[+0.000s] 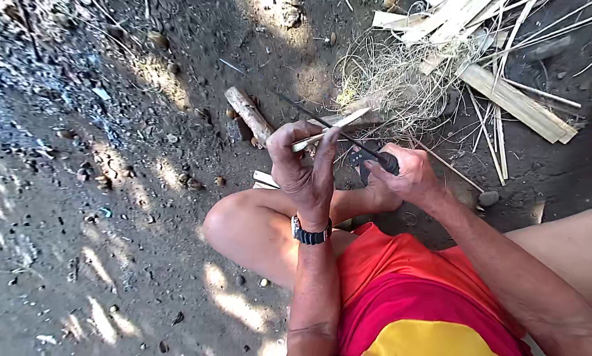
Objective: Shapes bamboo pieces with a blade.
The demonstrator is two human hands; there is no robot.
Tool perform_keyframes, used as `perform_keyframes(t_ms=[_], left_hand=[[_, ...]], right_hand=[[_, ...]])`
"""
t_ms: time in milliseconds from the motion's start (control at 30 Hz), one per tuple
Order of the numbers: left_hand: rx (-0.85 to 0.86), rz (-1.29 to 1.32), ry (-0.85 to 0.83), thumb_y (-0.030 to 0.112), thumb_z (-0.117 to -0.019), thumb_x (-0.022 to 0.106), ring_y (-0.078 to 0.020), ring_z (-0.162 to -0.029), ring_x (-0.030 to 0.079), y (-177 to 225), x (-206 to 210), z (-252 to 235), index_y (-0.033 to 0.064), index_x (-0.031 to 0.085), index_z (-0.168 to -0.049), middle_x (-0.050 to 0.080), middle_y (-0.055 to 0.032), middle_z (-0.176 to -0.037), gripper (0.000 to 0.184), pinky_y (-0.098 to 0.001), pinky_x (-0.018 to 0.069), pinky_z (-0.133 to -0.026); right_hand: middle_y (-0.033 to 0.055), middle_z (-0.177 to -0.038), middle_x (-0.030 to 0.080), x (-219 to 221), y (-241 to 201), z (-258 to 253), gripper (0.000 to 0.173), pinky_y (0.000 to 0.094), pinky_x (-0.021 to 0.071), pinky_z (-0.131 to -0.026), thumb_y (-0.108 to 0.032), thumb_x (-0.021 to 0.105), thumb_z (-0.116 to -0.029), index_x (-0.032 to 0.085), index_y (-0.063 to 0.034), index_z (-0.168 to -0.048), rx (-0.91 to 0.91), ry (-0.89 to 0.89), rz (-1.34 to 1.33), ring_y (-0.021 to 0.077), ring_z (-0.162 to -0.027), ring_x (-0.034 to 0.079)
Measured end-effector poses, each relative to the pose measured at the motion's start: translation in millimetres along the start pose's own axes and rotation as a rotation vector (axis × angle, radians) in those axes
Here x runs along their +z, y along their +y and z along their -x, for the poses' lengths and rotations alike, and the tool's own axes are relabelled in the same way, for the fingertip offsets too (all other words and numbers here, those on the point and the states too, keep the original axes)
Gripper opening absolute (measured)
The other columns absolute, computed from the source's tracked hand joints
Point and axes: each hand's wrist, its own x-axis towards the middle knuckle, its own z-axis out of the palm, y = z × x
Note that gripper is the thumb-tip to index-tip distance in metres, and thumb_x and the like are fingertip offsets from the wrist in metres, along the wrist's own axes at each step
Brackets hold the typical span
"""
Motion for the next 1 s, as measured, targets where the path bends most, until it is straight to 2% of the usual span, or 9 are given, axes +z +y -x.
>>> perform_keyframes(t_ms=[67, 200, 333, 400, 467, 533, 667, 833, 1000], left_hand=[[-0.006, 0.004, 0.001, 0.001, -0.0924, 0.074, -0.0196, -0.105, 0.068, -0.6, -3.6, -2.1, 0.0095, 0.053, -0.123, 0.067, -0.0072, -0.114, 0.038, -0.0315, 0.0612, -0.084], [-0.025, 0.030, -0.007, 0.000, -0.0924, 0.073, -0.0199, -0.105, 0.067, -2.8, -12.1, -2.0, 0.0089, 0.051, -0.125, 0.066, -0.0079, -0.115, 0.040, -0.0314, 0.0615, -0.084], [-0.039, 0.028, -0.011, -0.001, -0.0921, 0.073, -0.0222, -0.107, 0.067, -3.1, -14.9, -1.8, 0.0075, 0.048, -0.125, 0.065, -0.0095, -0.117, 0.042, -0.0344, 0.0619, -0.086], [-0.032, 0.027, -0.034, -0.001, -0.0921, 0.072, -0.0238, -0.111, 0.066, -3.4, -12.7, -5.3, 0.0073, 0.048, -0.128, 0.064, -0.0103, -0.121, 0.044, -0.0359, 0.0617, -0.089], [-0.040, 0.015, -0.055, 0.000, -0.0924, 0.073, -0.0241, -0.114, 0.065, 0.7, -13.0, -4.4, 0.0072, 0.048, -0.129, 0.063, -0.0103, -0.124, 0.045, -0.0353, 0.0614, -0.090], [-0.032, 0.011, -0.064, 0.000, -0.0922, 0.073, -0.0246, -0.115, 0.065, 0.9, -14.8, -7.2, 0.0068, 0.049, -0.130, 0.063, -0.0109, -0.124, 0.045, -0.0360, 0.0614, -0.090], [-0.042, 0.031, -0.071, -0.001, -0.0921, 0.072, -0.0260, -0.115, 0.065, -0.1, -19.3, -3.9, 0.0074, 0.048, -0.131, 0.063, -0.0110, -0.125, 0.046, -0.0376, 0.0616, -0.091], [-0.018, 0.094, -0.006, -0.001, -0.0916, 0.072, -0.0311, -0.118, 0.064, -4.5, -15.2, 1.1, 0.0086, 0.041, -0.141, 0.062, -0.0137, -0.128, 0.059, -0.0439, 0.0602, -0.095], [0.030, 0.079, -0.013, 0.000, -0.0924, 0.071, -0.0282, -0.121, 0.063, -2.4, -2.3, -4.1, 0.0106, 0.044, -0.138, 0.061, -0.0104, -0.129, 0.054, -0.0439, 0.0588, -0.098]], right_hand=[[0.0087, -0.074, 0.067, 5.5, 18.2, -9.8, 0.038, 0.0435, 0.0561, -0.060, -0.043, 0.068, -0.0980, 0.069, -0.0050, -0.093, 0.041, -0.033, 0.019, 0.0206, -0.066, 0.066], [0.0229, -0.092, 0.071, 11.7, 108.2, -21.3, 0.045, 0.0670, 0.0540, -0.083, -0.045, 0.065, -0.0992, 0.071, -0.0010, -0.108, 0.515, -0.279, 0.223, 0.0424, -0.090, 0.071], [0.0178, -0.081, 0.068, -1.5, 78.1, -16.9, 0.044, 0.0614, 0.0551, -0.072, -0.048, 0.065, -0.0984, 0.068, -0.0038, -0.100, 0.414, -0.271, 0.254, 0.0374, -0.078, 0.069], [0.0095, -0.074, 0.066, -8.2, 33.7, -6.6, 0.038, 0.0474, 0.0565, -0.058, -0.045, 0.066, -0.0988, 0.068, -0.0069, -0.097, 0.146, -0.150, 0.133, 0.0239, -0.064, 0.066], [0.0058, -0.073, 0.066, -3.8, 14.5, -2.9, 0.033, 0.0378, 0.0545, -0.057, -0.039, 0.069, -0.0976, 0.069, -0.0069, -0.093, -0.001, -0.078, 0.017, 0.0159, -0.063, 0.064], [0.0088, -0.073, 0.066, 2.5, 30.5, -9.2, 0.039, 0.0441, 0.0547, -0.060, -0.044, 0.067, -0.0980, 0.069, -0.0052, -0.093, 0.075, -0.113, 0.066, 0.0213, -0.065, 0.065], [0.0222, -0.091, 0.072, 12.9, 115.7, -18.3, 0.046, 0.0664, 0.0543, -0.082, -0.046, 0.066, -0.0986, 0.072, -0.0010, -0.109, 0.486, -0.299, 0.255, 0.0417, -0.089, 0.071], [0.0185, -0.082, 0.069, 7.5, 97.4, -15.7, 0.046, 0.0614, 0.0555, -0.073, -0.047, 0.067, -0.0976, 0.069, -0.0018, -0.103, 0.459, -0.262, 0.245, 0.0369, -0.078, 0.070], [0.0149, -0.076, 0.066, 5.2, 80.8, -25.4, 0.044, 0.0567, 0.0538, -0.068, -0.047, 0.067, -0.0975, 0.068, -0.0033, -0.099, 0.456, -0.188, 0.218, 0.0324, -0.071, 0.067]])
